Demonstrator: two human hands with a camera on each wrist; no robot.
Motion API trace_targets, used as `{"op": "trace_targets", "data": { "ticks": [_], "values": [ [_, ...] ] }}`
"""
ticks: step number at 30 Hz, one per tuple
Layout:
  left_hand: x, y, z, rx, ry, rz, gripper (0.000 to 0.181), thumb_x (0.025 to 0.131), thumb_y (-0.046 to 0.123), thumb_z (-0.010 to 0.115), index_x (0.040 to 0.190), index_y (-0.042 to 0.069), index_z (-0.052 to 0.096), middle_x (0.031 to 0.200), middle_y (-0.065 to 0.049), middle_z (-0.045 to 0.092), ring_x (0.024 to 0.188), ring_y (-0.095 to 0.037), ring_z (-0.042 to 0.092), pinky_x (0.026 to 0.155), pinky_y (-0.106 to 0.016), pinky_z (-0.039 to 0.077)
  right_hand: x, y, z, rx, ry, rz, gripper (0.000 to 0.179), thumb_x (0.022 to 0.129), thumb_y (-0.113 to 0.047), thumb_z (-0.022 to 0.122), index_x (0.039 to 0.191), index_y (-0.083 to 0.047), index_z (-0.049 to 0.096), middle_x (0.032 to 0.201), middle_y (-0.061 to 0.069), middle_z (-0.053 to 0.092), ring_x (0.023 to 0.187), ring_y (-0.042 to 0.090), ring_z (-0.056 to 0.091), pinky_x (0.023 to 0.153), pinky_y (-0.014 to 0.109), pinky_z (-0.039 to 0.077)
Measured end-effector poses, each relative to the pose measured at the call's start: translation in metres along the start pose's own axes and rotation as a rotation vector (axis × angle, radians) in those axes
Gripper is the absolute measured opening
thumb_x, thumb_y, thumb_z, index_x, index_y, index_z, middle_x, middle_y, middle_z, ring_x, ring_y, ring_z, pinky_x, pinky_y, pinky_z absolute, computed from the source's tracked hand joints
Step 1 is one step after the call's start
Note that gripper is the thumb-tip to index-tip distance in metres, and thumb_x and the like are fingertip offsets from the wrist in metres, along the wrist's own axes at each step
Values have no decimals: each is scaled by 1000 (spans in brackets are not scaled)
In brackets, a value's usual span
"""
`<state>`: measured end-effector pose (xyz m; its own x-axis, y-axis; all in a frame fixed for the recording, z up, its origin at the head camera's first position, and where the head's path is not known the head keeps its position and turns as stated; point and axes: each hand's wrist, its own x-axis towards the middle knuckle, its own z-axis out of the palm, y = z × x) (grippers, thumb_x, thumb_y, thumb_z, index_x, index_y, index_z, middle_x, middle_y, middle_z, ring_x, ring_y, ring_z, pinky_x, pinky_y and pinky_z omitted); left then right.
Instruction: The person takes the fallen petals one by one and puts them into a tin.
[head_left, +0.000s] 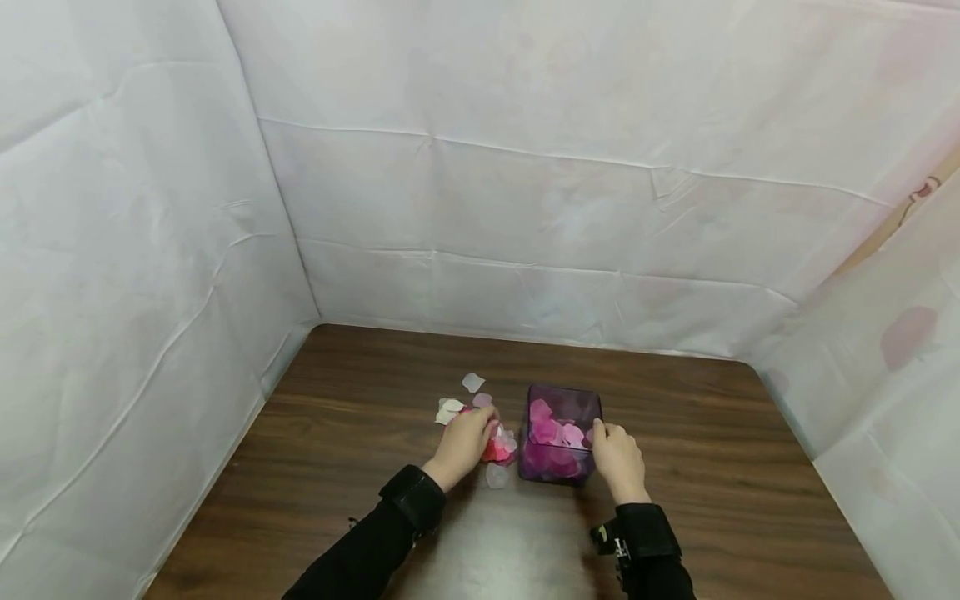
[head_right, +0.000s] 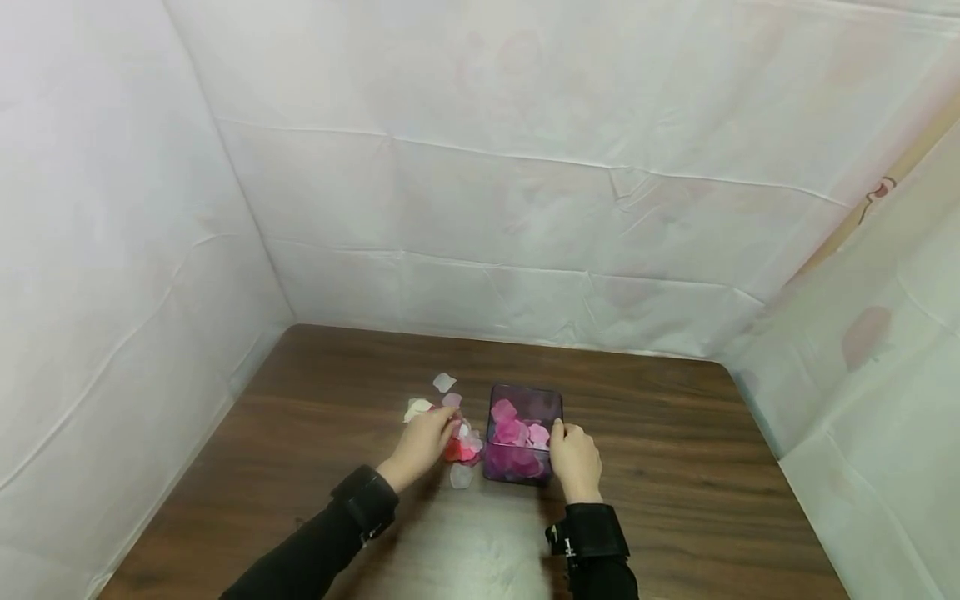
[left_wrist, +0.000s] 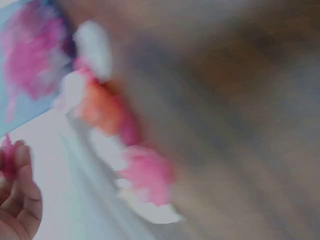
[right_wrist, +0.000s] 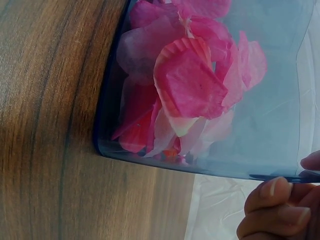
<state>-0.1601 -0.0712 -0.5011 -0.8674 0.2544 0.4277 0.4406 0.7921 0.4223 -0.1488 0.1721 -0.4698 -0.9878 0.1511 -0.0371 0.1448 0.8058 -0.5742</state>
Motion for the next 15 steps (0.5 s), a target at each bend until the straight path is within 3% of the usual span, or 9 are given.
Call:
{"op": "trace_targets", "data": {
  "ticks": [4,8,15],
  "values": [
    [25,20,-11,-118,41,-11,6,90,15,61,95,11,62,87,-2,65,72,-13,63,62,-25,49,0,-1,-1,-3,-1,0,51,100,-30,29,108,6,63,115,32,60,102,51,57,78,59,45],
    [45,46,-14,-184,-12,13,11,89,13,62,101,12,63,92,-3,62,74,-12,61,64,-21,47,0,-2,0,4,-6,5,51,99,-31,29,108,6,63,114,31,61,102,50,57,78,58,46],
    [63,81,-7,-173,-112,108,20,89,11,63,109,12,62,93,-2,61,71,-6,56,62,-13,43,1,0,0,8,-22,12,51,99,-31,29,109,6,64,113,31,61,100,49,58,75,57,47]
  ]
}}
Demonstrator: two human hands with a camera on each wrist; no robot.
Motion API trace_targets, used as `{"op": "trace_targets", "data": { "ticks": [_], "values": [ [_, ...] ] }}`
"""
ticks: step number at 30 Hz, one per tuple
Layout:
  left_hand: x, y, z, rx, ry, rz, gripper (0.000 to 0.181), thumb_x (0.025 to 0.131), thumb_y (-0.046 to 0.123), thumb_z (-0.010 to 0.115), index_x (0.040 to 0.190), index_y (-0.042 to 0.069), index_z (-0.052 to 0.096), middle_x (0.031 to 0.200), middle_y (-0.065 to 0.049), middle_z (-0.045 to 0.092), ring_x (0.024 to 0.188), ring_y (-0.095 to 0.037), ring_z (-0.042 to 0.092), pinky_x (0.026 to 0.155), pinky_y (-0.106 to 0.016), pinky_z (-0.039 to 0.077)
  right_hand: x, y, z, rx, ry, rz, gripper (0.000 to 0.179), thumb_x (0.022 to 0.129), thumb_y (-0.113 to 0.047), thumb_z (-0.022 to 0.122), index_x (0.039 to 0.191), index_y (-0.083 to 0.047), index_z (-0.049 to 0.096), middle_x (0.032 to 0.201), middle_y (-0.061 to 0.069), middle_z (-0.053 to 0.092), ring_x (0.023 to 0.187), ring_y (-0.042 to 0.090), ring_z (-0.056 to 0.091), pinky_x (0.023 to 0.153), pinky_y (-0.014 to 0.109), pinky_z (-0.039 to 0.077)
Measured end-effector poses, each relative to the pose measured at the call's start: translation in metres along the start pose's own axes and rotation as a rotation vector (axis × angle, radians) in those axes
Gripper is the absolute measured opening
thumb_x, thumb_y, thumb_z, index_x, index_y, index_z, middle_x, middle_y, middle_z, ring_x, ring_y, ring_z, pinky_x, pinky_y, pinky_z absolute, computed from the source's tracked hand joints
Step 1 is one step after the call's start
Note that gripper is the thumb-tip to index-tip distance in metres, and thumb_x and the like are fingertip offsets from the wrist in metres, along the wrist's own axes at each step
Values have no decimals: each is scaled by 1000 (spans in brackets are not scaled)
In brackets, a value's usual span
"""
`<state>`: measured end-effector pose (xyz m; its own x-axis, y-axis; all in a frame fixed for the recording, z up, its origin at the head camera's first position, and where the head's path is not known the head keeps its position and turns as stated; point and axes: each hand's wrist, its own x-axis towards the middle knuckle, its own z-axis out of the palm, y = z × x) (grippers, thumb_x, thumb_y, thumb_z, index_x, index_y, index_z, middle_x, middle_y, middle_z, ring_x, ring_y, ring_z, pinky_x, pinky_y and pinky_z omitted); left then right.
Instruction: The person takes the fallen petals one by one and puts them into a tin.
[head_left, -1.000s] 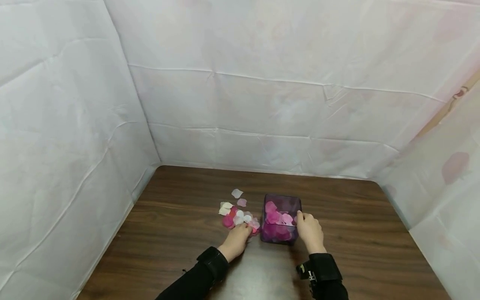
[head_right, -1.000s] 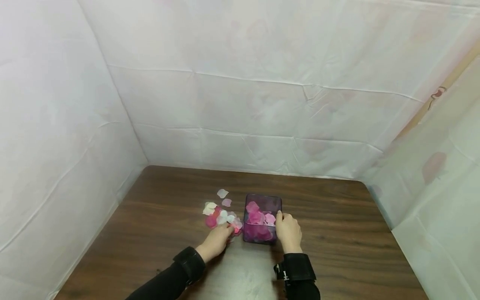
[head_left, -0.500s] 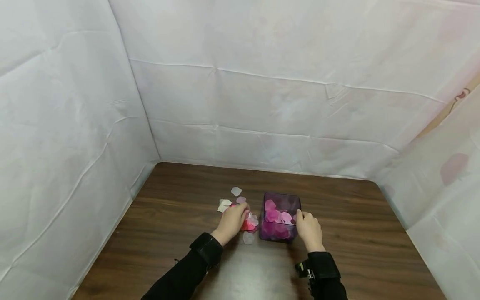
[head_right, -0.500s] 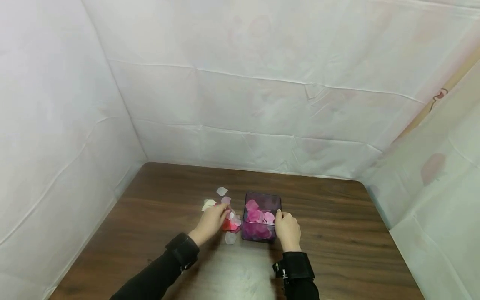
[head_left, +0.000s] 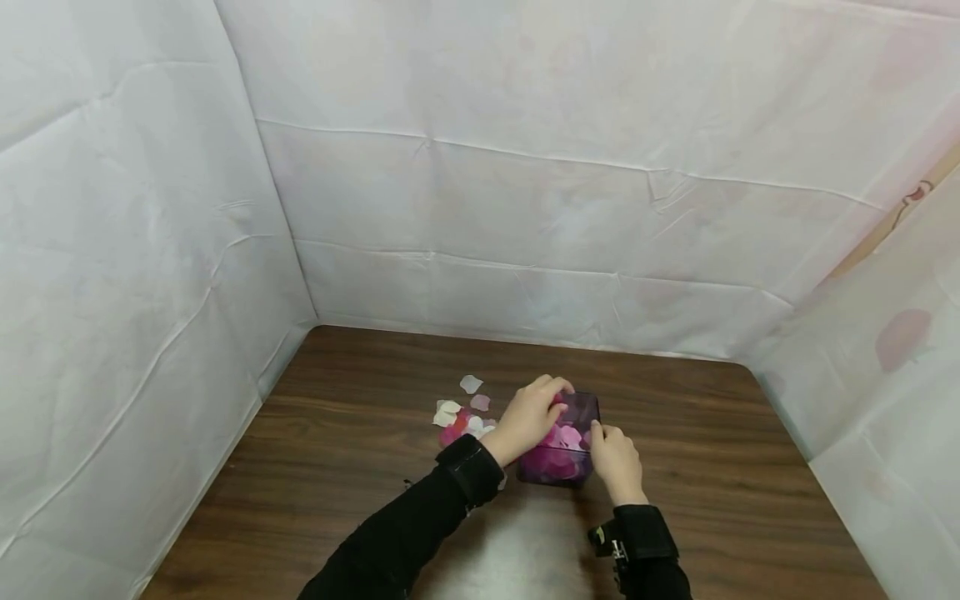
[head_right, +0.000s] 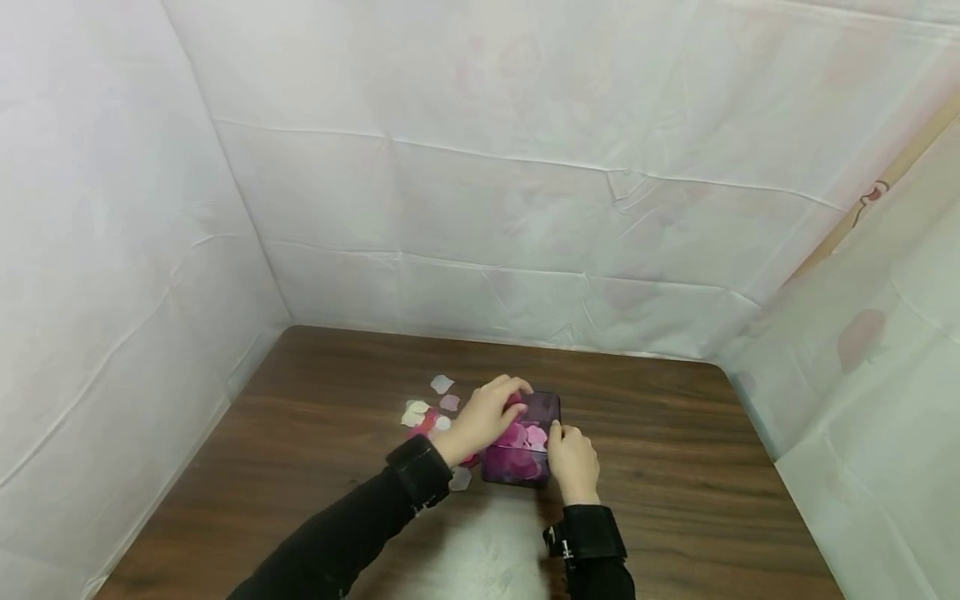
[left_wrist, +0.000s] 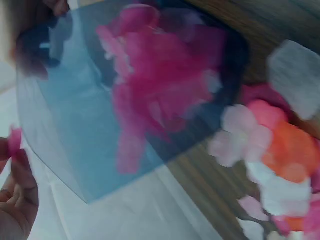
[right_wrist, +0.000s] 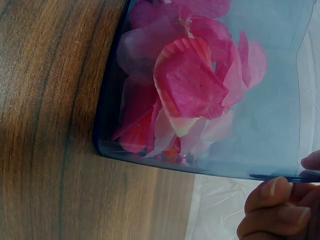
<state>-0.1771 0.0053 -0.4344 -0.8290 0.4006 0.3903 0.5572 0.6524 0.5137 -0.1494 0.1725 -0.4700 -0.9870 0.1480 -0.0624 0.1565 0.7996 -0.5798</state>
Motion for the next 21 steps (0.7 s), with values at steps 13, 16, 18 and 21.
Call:
{"op": "trace_targets", "data": {
  "ticks": [13,16,18,21],
  "values": [
    [-2,-9,-6,-6,-291,134,34,97,29,51,127,14,55,125,-3,60,118,-16,55,99,-27,44,-2,-3,-1,7,-4,-8,51,99,-30,29,107,7,64,111,31,62,99,49,59,72,56,47],
    [-7,-23,-14,-39,-175,98,34,97,27,52,128,14,54,126,-6,56,121,-21,51,101,-36,42,-1,-4,-2,3,8,-9,51,99,-30,29,109,7,63,114,32,60,102,50,57,77,58,46],
    [-15,-35,-17,-50,-88,37,34,96,25,53,128,14,53,124,-7,54,119,-24,50,98,-39,44,-2,-4,-2,0,8,-10,51,99,-31,29,111,6,63,115,32,60,103,50,57,77,58,46],
    [-35,-50,-13,-38,8,-58,28,95,23,56,122,14,55,115,-7,54,107,-22,55,87,-36,48,-4,-4,0,0,3,-11,51,99,-31,29,112,6,62,115,32,60,102,50,57,76,58,46]
  ]
}}
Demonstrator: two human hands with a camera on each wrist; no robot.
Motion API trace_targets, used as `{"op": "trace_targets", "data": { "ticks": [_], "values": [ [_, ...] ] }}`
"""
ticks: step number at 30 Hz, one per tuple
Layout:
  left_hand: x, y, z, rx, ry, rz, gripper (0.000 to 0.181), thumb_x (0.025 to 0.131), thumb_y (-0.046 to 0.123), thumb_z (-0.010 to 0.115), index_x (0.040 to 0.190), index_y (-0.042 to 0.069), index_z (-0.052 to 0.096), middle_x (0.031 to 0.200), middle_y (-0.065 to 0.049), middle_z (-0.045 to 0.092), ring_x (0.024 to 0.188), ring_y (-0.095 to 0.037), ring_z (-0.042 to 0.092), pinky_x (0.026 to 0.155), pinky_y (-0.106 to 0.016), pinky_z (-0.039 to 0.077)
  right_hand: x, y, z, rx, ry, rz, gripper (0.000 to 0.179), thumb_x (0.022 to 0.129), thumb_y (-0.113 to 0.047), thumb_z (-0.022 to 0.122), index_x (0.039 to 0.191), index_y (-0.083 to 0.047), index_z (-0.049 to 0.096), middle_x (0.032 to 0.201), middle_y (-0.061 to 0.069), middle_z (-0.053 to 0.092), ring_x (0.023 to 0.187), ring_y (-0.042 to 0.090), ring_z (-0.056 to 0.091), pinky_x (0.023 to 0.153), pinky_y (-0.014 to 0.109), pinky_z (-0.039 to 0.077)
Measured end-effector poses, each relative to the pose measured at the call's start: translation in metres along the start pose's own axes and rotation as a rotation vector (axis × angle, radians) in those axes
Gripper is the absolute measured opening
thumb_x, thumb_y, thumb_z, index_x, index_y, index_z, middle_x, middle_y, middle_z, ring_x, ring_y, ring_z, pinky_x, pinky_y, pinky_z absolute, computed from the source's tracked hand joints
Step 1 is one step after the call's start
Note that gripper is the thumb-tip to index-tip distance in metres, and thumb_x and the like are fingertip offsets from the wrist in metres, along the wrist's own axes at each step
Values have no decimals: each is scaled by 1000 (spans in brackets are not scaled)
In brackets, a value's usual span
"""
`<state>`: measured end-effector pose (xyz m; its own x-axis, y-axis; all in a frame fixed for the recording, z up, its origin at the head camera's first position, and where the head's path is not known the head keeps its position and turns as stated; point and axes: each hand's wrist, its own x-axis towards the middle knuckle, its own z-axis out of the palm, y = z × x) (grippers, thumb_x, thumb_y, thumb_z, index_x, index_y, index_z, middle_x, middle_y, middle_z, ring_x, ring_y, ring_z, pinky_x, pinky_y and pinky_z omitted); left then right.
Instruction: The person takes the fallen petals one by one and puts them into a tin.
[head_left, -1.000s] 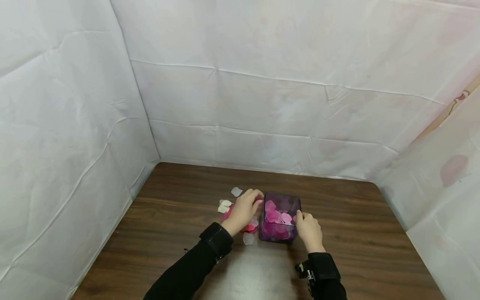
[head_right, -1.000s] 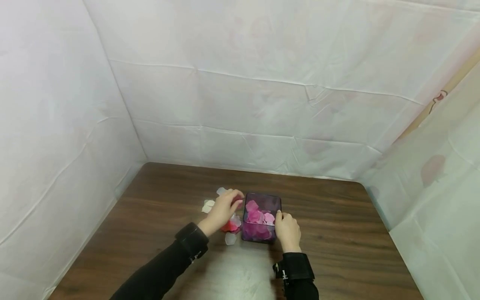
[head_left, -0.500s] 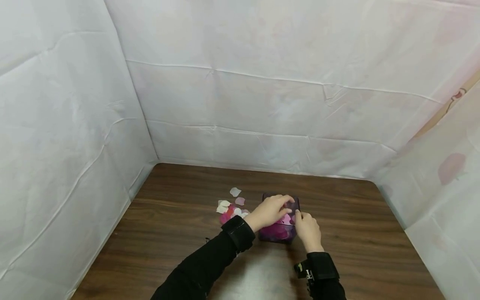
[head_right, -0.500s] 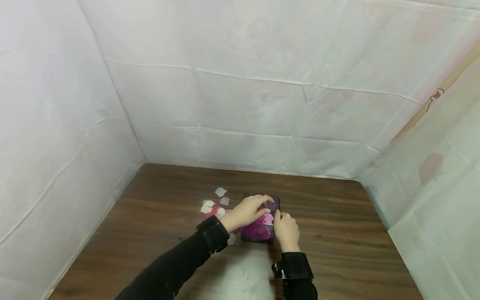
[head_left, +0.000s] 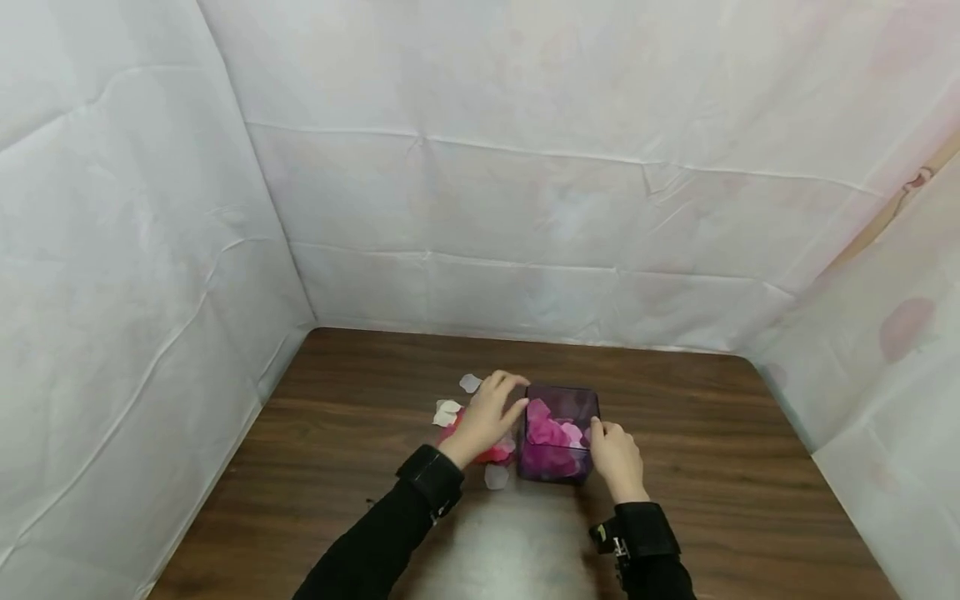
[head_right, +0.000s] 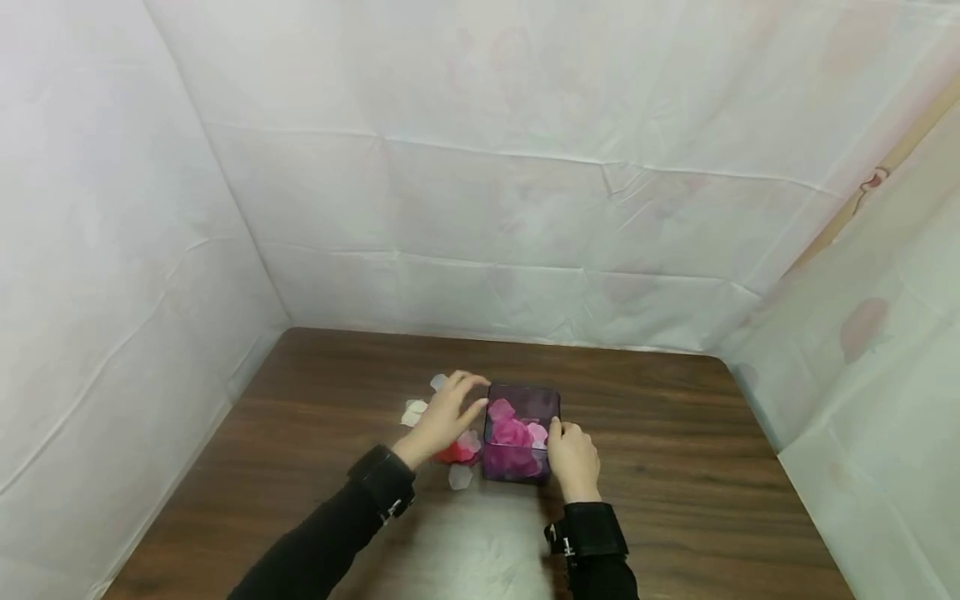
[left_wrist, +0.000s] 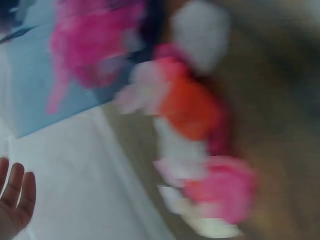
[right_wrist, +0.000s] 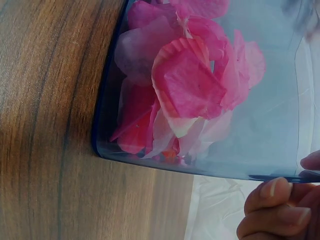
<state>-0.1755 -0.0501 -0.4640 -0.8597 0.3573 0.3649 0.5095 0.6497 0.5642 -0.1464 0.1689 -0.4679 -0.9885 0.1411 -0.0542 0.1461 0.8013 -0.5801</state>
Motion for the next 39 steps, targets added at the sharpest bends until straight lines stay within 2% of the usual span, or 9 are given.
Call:
{"op": "trace_targets", "data": {
  "ticks": [2,4,11,14,19,24,31,35,39],
  "values": [
    [-14,-10,4,40,17,-32,22,93,21,58,114,14,59,107,-5,56,97,-20,57,80,-33,49,0,0,0,0,-1,2,51,99,-31,29,111,6,63,114,31,60,102,50,58,75,57,47],
    [-28,-18,10,87,-12,-10,17,90,17,62,106,12,62,101,-5,57,91,-19,59,76,-31,50,0,0,-1,2,-1,4,50,100,-30,29,110,6,63,114,31,61,101,49,58,75,57,47],
    [-62,-38,28,274,-302,177,21,83,14,69,103,12,69,106,-1,65,99,-14,61,85,-26,49,2,-2,-4,6,6,0,51,100,-31,29,110,6,63,114,31,60,102,50,57,77,58,46],
    [-69,-39,33,355,-365,237,21,82,15,71,103,14,71,103,2,68,97,-11,62,84,-24,50,2,-2,-4,7,4,0,51,100,-31,29,108,6,64,113,31,61,101,50,58,76,57,46],
    [-78,-38,39,494,-270,273,1,83,15,69,82,15,70,83,5,65,78,-9,61,67,-21,49,0,0,-1,8,1,1,51,100,-30,29,107,6,64,112,30,62,101,49,58,76,56,46],
    [-87,-40,43,573,-155,274,2,83,13,67,84,13,66,88,3,65,77,-10,62,64,-21,50,-2,3,2,12,-5,5,51,100,-31,29,107,6,64,112,29,62,100,48,59,75,55,47],
    [-82,-44,36,458,-61,211,12,74,17,77,73,17,65,80,5,57,76,-11,57,64,-22,48,-1,2,2,8,8,-2,50,100,-31,30,106,5,65,112,29,62,100,48,59,74,56,47],
    [-70,-40,21,378,-5,151,17,74,15,78,69,17,61,72,6,58,70,-10,57,58,-21,46,-1,2,2,4,8,-1,50,100,-31,30,106,5,65,112,30,62,101,49,58,74,56,47],
    [-53,-31,5,300,27,85,13,81,9,70,78,15,59,73,4,64,69,-12,62,57,-24,47,0,1,1,6,10,-7,50,100,-30,30,108,6,64,112,30,62,101,49,58,75,57,47]
  ]
}}
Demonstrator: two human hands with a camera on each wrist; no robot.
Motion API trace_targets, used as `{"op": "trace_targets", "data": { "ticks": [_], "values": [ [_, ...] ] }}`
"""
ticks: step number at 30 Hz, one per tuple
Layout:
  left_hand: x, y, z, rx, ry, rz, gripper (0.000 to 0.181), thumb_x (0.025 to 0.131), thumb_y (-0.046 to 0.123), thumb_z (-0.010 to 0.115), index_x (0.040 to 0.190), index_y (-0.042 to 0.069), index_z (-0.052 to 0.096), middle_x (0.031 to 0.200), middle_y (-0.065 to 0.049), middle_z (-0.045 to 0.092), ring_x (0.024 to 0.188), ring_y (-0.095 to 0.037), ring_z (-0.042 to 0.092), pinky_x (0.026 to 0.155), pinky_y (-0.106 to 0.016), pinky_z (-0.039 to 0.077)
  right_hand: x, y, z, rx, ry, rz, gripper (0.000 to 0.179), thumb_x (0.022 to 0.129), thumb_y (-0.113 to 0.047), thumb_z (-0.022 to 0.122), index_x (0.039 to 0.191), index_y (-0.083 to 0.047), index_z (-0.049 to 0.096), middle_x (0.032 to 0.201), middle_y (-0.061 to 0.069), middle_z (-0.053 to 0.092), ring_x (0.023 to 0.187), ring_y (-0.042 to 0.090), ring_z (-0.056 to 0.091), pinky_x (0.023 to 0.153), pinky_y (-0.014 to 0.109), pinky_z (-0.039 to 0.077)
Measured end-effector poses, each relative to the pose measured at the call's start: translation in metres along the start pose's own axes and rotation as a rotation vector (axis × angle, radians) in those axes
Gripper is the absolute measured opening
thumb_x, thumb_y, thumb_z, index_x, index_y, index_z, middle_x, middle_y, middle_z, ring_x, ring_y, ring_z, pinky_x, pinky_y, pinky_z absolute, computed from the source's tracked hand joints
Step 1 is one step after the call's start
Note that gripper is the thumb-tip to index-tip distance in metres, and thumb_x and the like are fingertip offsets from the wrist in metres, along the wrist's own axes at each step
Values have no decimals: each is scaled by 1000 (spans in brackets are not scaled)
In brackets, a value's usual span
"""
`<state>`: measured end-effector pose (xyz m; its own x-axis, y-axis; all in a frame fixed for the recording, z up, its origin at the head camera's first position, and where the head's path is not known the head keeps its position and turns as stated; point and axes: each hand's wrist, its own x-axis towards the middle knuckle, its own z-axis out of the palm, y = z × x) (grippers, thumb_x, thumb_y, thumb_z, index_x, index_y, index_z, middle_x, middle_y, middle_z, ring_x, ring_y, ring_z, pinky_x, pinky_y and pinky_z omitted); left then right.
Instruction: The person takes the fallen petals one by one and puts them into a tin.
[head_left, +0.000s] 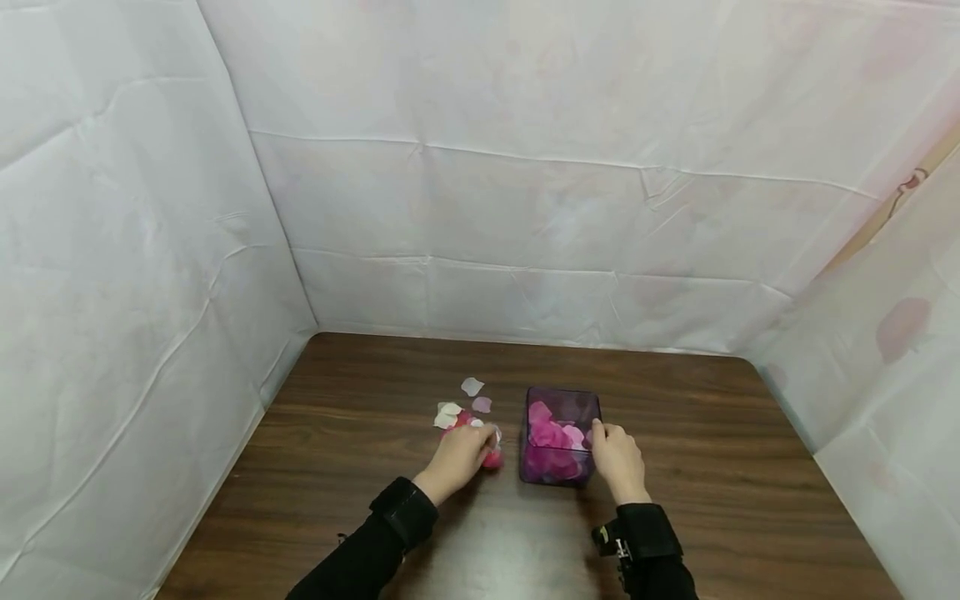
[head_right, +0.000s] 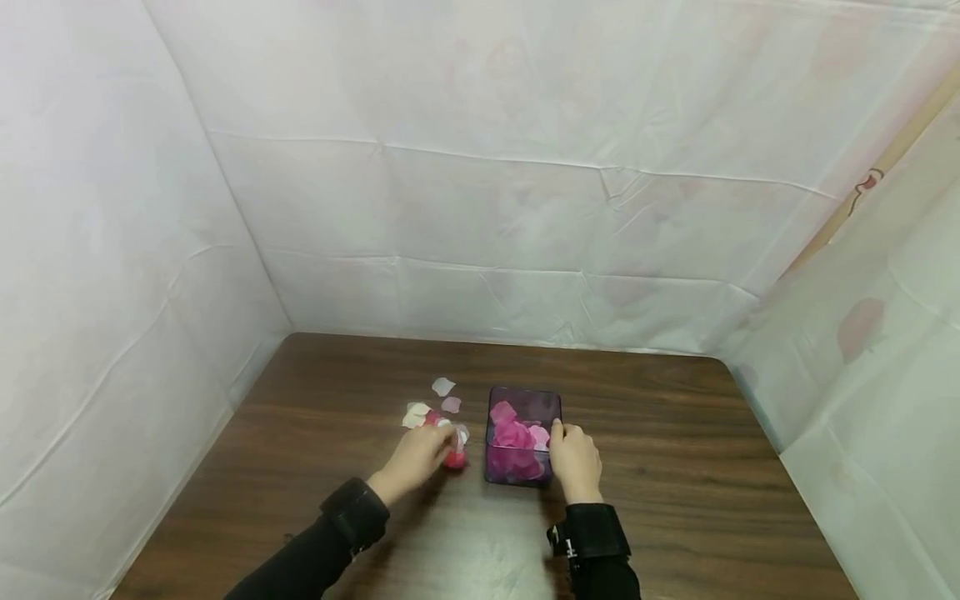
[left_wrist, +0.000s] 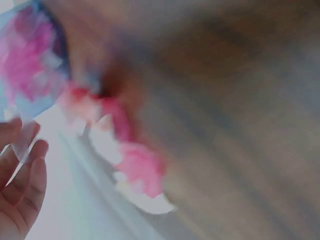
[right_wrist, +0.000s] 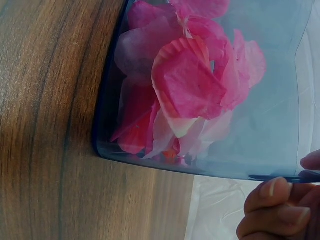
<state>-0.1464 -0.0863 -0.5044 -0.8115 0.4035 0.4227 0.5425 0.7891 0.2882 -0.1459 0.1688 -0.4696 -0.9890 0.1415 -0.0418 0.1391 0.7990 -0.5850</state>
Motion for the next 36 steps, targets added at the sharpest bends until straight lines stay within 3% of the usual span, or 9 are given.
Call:
{"op": "trace_targets", "data": {
  "ticks": [6,10,12,16,20,24,27,31,36],
  "values": [
    [35,11,-21,-148,42,-69,8,87,6,63,92,12,62,86,-1,65,79,-14,65,67,-26,52,0,1,1,4,9,-2,50,99,-30,30,105,6,64,111,31,62,99,49,59,74,57,47],
    [58,28,-27,-216,65,-54,11,90,9,61,99,12,66,95,-2,68,89,-14,66,76,-25,53,0,1,1,5,13,6,50,99,-30,30,105,5,65,111,30,63,99,48,59,75,56,47],
    [67,38,-27,-203,56,-23,14,90,5,59,99,12,68,97,-2,70,91,-14,65,79,-24,52,0,1,1,6,10,6,50,100,-30,30,105,6,65,111,30,63,100,48,59,76,56,46],
    [77,57,-23,-60,-15,69,17,88,2,60,93,14,71,92,2,72,88,-13,63,77,-22,51,1,-1,1,3,13,7,51,99,-31,30,105,6,65,111,30,62,101,49,58,76,57,46],
    [78,66,-15,99,-116,123,17,89,10,59,90,19,73,91,6,72,86,-13,61,73,-24,47,0,-1,1,4,21,4,50,99,-30,31,102,6,66,110,31,62,100,50,58,75,58,46],
    [73,67,-9,168,-263,69,22,93,18,51,93,22,72,101,9,71,102,-15,56,79,-32,43,0,0,1,8,26,0,50,99,-30,31,100,5,66,109,30,63,99,49,59,73,57,46],
    [70,67,-5,170,-323,38,24,95,21,47,96,22,72,109,10,69,114,-16,51,85,-39,42,-1,0,1,9,25,-1,50,99,-30,31,100,5,66,109,30,63,98,49,59,73,56,46],
    [66,64,-3,130,-288,33,24,95,22,47,105,23,69,123,6,64,122,-18,48,90,-42,41,-1,0,0,11,17,-3,49,99,-30,31,99,5,66,108,29,64,98,48,60,72,56,47],
    [59,47,-4,-59,-140,-57,32,99,25,42,128,23,57,149,-9,37,140,-33,28,100,-57,35,0,0,0,12,21,6,49,99,-30,31,102,5,66,111,30,63,100,48,59,76,57,46]
  ]
}}
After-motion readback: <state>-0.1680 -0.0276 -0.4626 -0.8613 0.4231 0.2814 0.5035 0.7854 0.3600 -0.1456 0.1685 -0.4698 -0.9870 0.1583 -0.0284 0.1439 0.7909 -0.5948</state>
